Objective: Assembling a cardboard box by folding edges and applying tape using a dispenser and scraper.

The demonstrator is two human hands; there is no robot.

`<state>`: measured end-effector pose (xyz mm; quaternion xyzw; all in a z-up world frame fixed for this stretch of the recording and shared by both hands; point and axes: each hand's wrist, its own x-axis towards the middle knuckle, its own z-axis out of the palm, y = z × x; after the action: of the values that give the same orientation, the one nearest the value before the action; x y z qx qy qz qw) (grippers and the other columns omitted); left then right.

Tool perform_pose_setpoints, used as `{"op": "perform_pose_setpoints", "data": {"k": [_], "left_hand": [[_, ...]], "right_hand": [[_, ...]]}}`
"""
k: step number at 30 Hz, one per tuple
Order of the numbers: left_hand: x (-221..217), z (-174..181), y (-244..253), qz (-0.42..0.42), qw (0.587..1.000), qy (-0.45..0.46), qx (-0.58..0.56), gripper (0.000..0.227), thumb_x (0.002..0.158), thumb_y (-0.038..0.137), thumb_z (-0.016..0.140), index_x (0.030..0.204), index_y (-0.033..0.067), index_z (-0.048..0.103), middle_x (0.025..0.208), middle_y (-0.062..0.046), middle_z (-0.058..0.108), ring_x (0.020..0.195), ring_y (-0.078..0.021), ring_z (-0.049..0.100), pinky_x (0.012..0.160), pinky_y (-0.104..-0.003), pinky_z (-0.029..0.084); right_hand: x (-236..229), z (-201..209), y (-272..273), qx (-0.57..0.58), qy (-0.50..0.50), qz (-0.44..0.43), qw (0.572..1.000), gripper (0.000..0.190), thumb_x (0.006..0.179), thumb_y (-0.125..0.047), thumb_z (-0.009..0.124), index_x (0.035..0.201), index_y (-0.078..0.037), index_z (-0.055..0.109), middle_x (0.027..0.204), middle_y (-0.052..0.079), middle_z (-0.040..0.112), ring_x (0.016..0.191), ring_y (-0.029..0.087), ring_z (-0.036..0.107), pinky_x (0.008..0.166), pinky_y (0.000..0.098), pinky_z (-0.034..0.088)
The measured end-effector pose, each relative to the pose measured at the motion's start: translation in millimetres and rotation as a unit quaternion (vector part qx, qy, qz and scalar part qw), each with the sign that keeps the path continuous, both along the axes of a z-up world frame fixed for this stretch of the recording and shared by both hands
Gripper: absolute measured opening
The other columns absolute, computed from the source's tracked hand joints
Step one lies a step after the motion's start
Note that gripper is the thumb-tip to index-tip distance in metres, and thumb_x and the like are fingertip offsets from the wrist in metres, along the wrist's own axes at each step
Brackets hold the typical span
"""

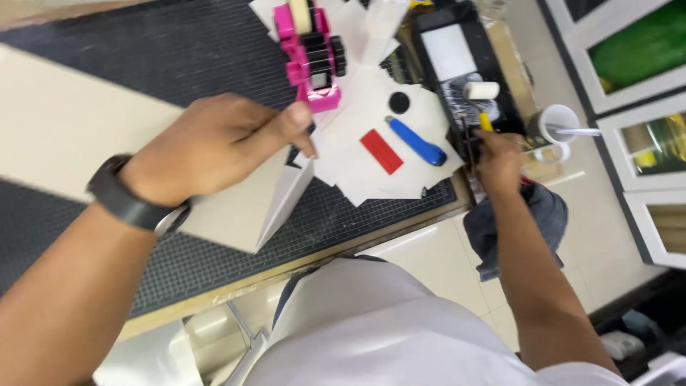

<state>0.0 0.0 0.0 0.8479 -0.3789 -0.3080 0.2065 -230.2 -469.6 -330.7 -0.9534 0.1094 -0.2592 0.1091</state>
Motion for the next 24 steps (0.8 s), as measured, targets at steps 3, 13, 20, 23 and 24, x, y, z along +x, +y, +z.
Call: {"op": "perform_pose_setpoints", "data": {"k": [3, 13, 20, 23, 24], "left_hand": [[-3.4, 4.8, -1.7, -0.017, 1.000, 0.010, 0.014, 0.081, 0.084, 0.068, 0.014, 0.100, 0.0369, 0.087, 0.068, -0.004, 0.071, 0.084, -0.0226, 0.073, 0.084, -0.036, 0.049], [-13.9, -12.3, -4.3, -0.137, 0.988, -0.011, -0.068, 0.089, 0.078, 0.075, 0.011, 0.089, 0.0296, 0.087, 0.067, 0.005, 0.076, 0.059, -0.0143, 0.066, 0.059, -0.031, 0.044], [-20.6, -25.0, 1.3, -0.164, 0.966, -0.061, -0.189, 0.073, 0.090, 0.068, 0.009, 0.106, 0.0231, 0.064, 0.065, -0.003, 0.065, 0.062, -0.0249, 0.063, 0.063, -0.040, 0.046], [-17.3, -27.6, 2.6, -0.156, 0.956, -0.079, -0.235, 0.073, 0.092, 0.068, 0.009, 0.102, 0.0220, 0.065, 0.061, -0.002, 0.060, 0.056, -0.0235, 0.059, 0.058, -0.038, 0.046], [-17.5, -30.4, 3.0, -0.151, 0.949, -0.093, -0.262, 0.070, 0.094, 0.066, 0.010, 0.094, 0.0209, 0.063, 0.057, -0.001, 0.056, 0.051, -0.0226, 0.055, 0.055, -0.037, 0.045]], "right_hand": [[-3.9, 46.4, 8.6, 0.026, -0.065, 0.026, 0.997, 0.041, 0.093, 0.013, 0.066, 0.133, 0.006, 0.071, 0.116, 0.019, 0.074, 0.102, 0.038, 0.065, 0.100, 0.0441, 0.047], [132.7, 217.2, 272.0, 0.399, 0.314, 0.583, 0.635, 0.058, 0.082, -0.037, 0.082, 0.125, -0.004, 0.062, 0.115, 0.008, 0.070, 0.109, 0.022, 0.068, 0.096, 0.0309, 0.054], [161.5, 217.3, 295.7, 0.288, 0.307, 0.801, 0.426, 0.100, 0.076, -0.049, 0.084, 0.148, 0.005, 0.041, 0.153, 0.023, 0.050, 0.147, 0.036, 0.048, 0.129, 0.0488, 0.036], [149.8, 222.5, 290.3, 0.257, 0.287, 0.785, 0.485, 0.118, 0.065, -0.060, 0.086, 0.150, 0.006, 0.038, 0.158, 0.018, 0.044, 0.150, 0.032, 0.043, 0.130, 0.0448, 0.032], [142.3, 225.3, 287.1, 0.281, 0.319, 0.761, 0.490, 0.129, 0.061, -0.061, 0.087, 0.156, 0.006, 0.031, 0.163, 0.016, 0.039, 0.153, 0.028, 0.040, 0.132, 0.0415, 0.029]]}}
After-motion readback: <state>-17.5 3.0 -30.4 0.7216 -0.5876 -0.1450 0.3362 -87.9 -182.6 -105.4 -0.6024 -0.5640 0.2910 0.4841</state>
